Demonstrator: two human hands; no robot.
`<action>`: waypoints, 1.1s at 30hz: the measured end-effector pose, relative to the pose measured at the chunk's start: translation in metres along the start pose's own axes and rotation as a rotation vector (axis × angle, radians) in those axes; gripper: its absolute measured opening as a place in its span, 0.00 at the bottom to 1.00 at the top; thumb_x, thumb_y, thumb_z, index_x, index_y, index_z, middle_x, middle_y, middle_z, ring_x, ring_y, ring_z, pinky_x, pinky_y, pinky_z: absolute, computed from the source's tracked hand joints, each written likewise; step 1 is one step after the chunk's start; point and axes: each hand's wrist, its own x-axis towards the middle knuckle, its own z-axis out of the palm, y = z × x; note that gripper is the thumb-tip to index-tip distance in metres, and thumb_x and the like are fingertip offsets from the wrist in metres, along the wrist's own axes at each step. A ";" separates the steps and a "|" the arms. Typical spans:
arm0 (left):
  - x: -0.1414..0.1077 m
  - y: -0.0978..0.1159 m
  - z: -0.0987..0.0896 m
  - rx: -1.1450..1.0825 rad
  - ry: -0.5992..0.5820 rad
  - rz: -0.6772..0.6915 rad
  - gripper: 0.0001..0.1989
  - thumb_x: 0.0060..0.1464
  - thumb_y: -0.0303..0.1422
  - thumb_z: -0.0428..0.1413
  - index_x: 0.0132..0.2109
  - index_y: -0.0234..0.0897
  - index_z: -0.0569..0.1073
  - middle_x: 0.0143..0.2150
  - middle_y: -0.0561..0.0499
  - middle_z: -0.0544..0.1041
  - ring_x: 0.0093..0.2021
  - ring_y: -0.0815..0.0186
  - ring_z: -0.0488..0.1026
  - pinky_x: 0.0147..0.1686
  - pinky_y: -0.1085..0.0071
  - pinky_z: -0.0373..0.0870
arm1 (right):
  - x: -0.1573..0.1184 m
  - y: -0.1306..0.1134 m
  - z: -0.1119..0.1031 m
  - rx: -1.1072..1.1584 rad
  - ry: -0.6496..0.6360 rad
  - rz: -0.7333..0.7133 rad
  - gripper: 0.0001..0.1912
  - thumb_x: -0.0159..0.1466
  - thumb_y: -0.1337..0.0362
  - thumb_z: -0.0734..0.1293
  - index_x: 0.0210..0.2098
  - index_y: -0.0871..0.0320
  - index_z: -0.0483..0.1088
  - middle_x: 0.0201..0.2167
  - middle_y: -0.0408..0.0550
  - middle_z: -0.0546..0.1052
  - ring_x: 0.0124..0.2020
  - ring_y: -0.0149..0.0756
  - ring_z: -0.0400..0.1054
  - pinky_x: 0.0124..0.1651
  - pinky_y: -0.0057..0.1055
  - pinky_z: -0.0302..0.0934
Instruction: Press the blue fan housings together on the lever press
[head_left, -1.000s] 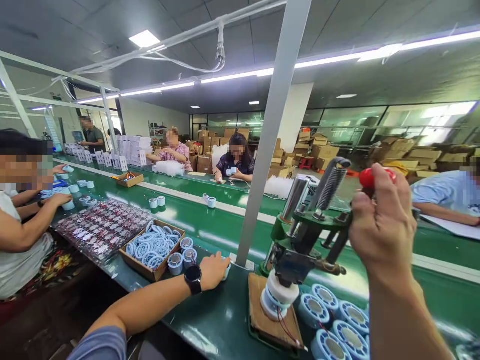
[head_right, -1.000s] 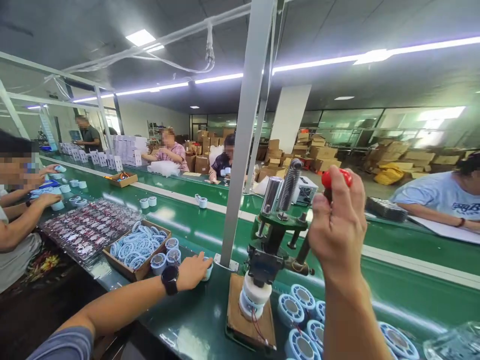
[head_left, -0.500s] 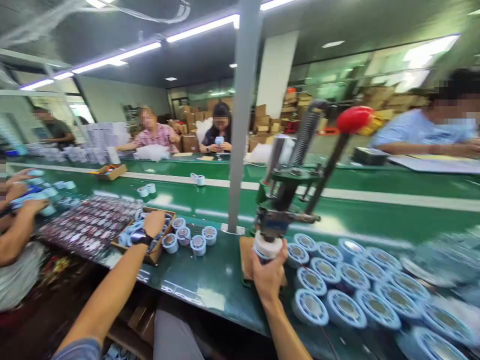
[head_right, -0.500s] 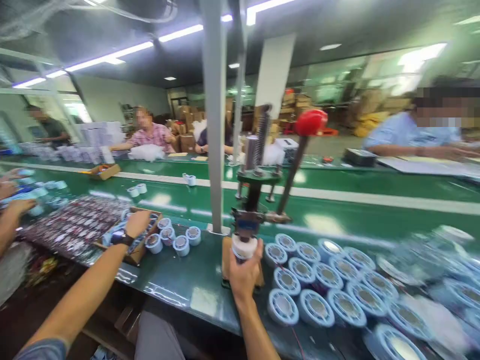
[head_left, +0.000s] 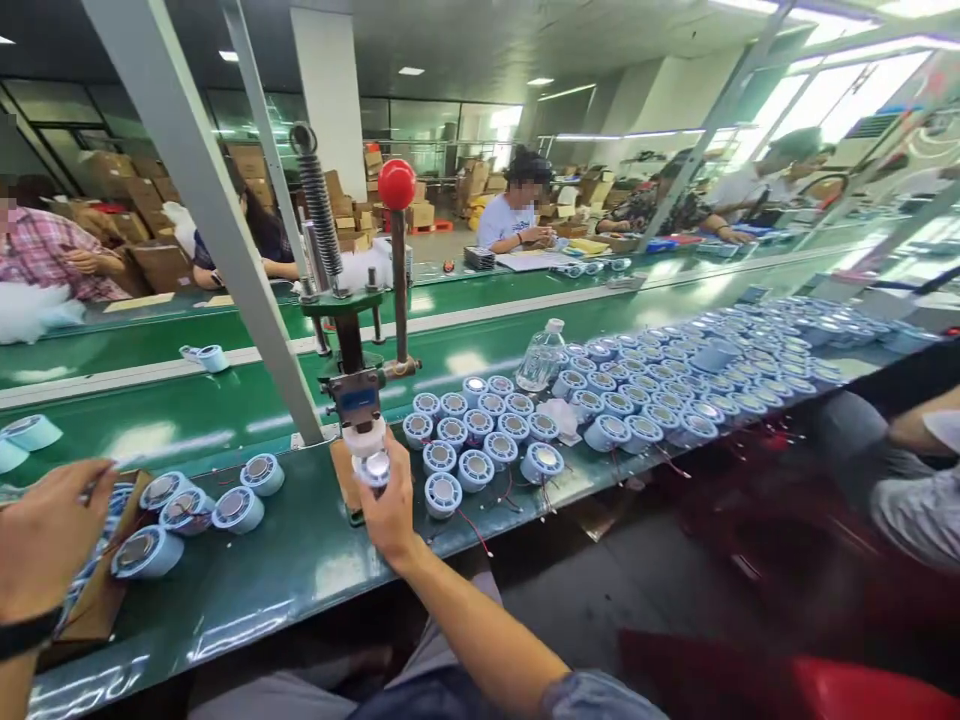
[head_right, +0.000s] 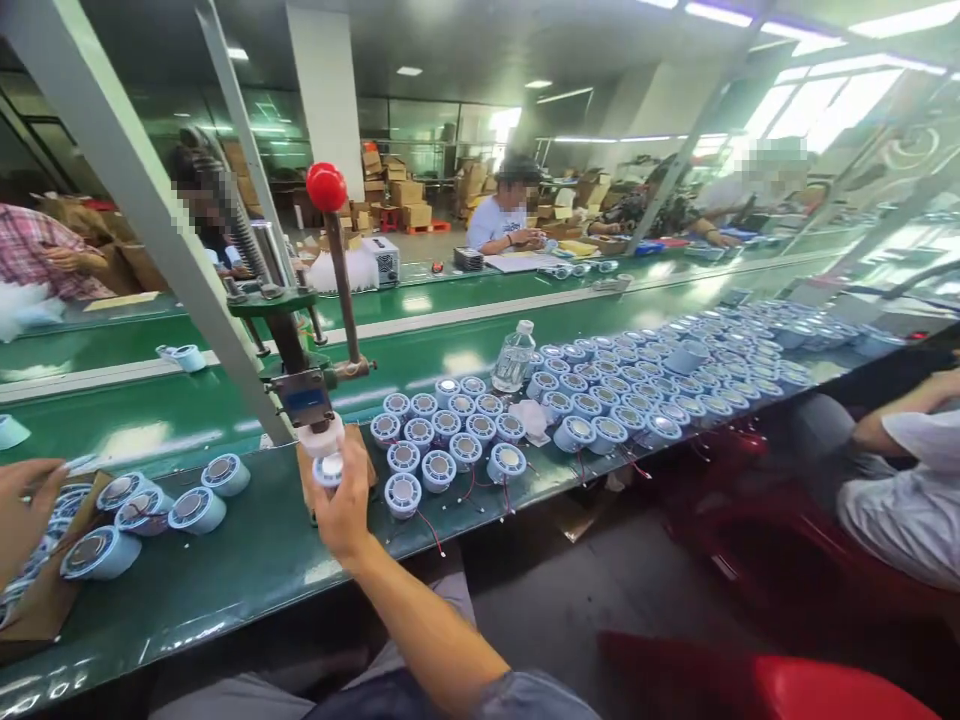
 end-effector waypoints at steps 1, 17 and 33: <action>-0.018 0.015 0.000 -0.054 0.015 0.081 0.22 0.64 0.49 0.42 0.47 0.45 0.75 0.49 0.59 0.77 0.48 0.56 0.75 0.49 0.47 0.72 | -0.008 -0.006 -0.012 0.008 -0.044 -0.039 0.26 0.64 0.64 0.66 0.61 0.57 0.60 0.56 0.58 0.68 0.59 0.41 0.66 0.60 0.38 0.66; -0.148 0.132 0.045 -0.359 -0.397 0.157 0.16 0.61 0.36 0.55 0.54 0.38 0.72 0.56 0.42 0.75 0.55 0.52 0.70 0.53 0.53 0.71 | -0.052 0.064 -0.191 -0.780 -0.007 -0.175 0.22 0.70 0.54 0.60 0.56 0.62 0.68 0.50 0.63 0.72 0.59 0.55 0.65 0.61 0.59 0.57; -0.152 0.143 0.039 -0.365 -0.424 0.059 0.31 0.57 0.36 0.58 0.66 0.39 0.61 0.60 0.40 0.70 0.58 0.50 0.65 0.56 0.52 0.64 | 0.014 -0.026 -0.062 -0.232 -0.527 -0.272 0.28 0.66 0.70 0.57 0.65 0.54 0.60 0.61 0.57 0.65 0.63 0.44 0.61 0.63 0.47 0.62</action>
